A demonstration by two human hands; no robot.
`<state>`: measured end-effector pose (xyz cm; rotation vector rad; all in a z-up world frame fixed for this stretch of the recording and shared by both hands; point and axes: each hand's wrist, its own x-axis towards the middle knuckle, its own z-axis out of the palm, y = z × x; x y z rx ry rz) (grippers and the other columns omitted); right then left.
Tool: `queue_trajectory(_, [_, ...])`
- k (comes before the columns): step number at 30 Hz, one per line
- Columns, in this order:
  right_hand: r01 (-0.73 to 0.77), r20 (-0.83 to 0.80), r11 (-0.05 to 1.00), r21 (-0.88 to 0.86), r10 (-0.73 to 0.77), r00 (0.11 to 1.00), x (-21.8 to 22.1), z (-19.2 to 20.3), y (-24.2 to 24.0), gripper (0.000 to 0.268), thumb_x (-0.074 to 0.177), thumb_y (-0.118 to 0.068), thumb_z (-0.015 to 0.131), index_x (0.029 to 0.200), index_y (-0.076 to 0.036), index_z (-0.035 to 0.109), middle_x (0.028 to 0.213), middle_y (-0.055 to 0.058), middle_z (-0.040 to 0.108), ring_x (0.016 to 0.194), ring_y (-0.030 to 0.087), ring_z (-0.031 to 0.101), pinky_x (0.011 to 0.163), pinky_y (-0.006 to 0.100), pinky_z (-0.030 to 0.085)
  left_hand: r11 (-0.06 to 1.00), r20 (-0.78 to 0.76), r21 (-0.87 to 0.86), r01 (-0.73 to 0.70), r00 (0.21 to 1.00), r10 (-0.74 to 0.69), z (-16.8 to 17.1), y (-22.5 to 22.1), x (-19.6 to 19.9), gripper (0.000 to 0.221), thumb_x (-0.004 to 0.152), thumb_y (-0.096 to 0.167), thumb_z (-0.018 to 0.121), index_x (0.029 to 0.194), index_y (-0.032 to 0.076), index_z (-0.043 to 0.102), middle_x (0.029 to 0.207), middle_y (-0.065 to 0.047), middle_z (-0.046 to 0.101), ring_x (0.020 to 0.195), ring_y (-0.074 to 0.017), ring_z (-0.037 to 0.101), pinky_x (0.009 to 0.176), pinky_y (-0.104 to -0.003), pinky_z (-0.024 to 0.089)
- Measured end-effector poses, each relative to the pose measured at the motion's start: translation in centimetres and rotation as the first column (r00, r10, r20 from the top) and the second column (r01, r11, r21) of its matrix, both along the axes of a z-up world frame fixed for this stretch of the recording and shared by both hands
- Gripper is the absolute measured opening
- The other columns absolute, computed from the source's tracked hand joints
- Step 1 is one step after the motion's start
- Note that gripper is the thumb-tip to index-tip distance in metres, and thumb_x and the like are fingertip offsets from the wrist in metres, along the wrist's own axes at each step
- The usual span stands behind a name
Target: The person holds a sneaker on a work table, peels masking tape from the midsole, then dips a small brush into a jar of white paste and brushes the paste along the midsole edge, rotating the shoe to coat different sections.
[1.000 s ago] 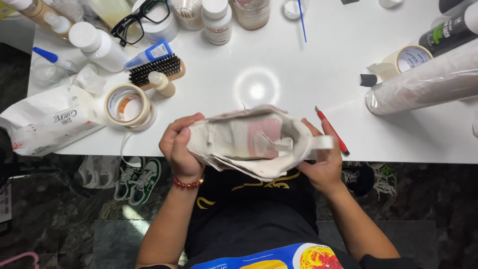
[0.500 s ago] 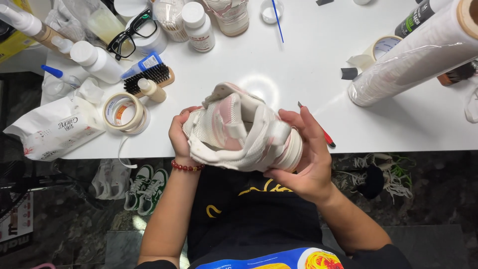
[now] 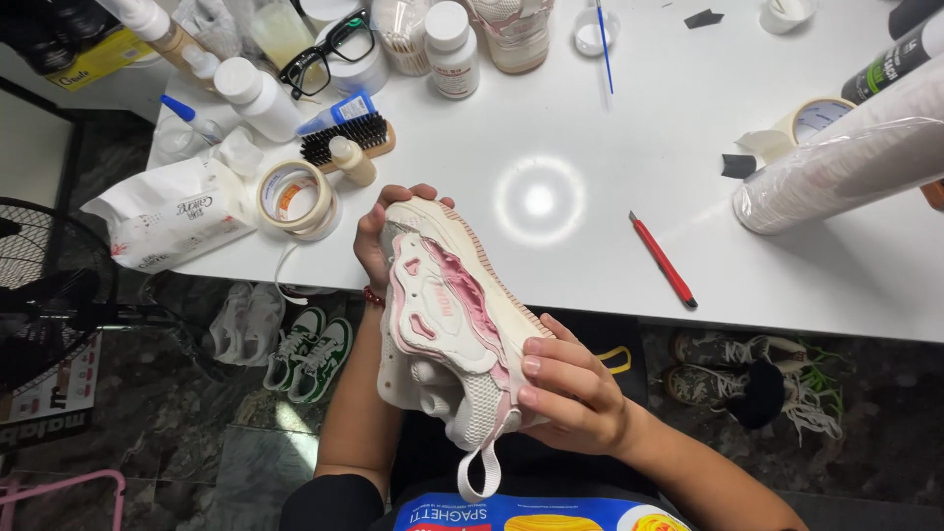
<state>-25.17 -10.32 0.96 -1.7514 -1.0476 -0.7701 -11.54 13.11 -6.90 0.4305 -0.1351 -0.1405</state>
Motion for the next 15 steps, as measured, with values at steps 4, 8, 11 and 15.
queue_trajectory(4, [-0.012,-0.026,1.000,0.002,0.012,1.000,-0.1,0.2,0.0,0.058,0.088,-0.023,0.094,0.128,-0.010,0.055,0.132,0.009,0.053,0.133,0.031,0.055,0.117,0.057,0.046,1.000,0.031,0.007,-0.016,0.999,0.016,0.4,0.5,0.8,0.031,0.105,0.036,0.054,0.116,0.008,0.062,0.120,-0.016,0.062,0.124,-0.0381,0.062,0.100,-0.056,0.055])
queue_trajectory(8, [0.007,-0.004,0.999,-0.038,-0.007,1.000,0.1,-0.7,-0.1,0.054,0.082,-0.015,0.091,0.125,-0.013,0.059,0.129,0.003,0.058,0.130,0.029,0.056,0.116,0.059,0.049,0.995,0.238,0.097,0.000,0.971,-0.023,1.3,1.6,2.3,0.028,0.097,0.030,0.056,0.108,0.007,0.066,0.117,-0.018,0.062,0.119,-0.0419,0.063,0.096,-0.055,0.057])
queue_trajectory(11, [-0.016,-0.051,0.997,-0.072,0.012,0.999,-0.4,-1.1,-0.6,0.065,0.082,-0.016,0.092,0.134,-0.017,0.054,0.133,0.002,0.056,0.133,0.028,0.054,0.118,0.060,0.047,0.996,0.337,0.091,-0.004,0.941,-0.027,1.4,1.9,2.4,0.025,0.097,0.027,0.056,0.103,0.005,0.067,0.116,-0.018,0.062,0.118,-0.0422,0.064,0.095,-0.054,0.058])
queue_trajectory(15, [-0.112,-0.198,0.987,-0.116,0.087,0.976,0.4,1.9,-1.1,0.086,0.097,-0.032,0.088,0.155,-0.015,0.027,0.155,0.015,0.047,0.147,0.034,0.048,0.125,0.062,0.036,0.987,0.433,0.090,-0.135,0.898,0.083,1.7,2.2,2.8,0.020,0.097,0.023,0.057,0.100,0.006,0.067,0.113,-0.020,0.065,0.109,-0.0398,0.066,0.095,-0.051,0.057])
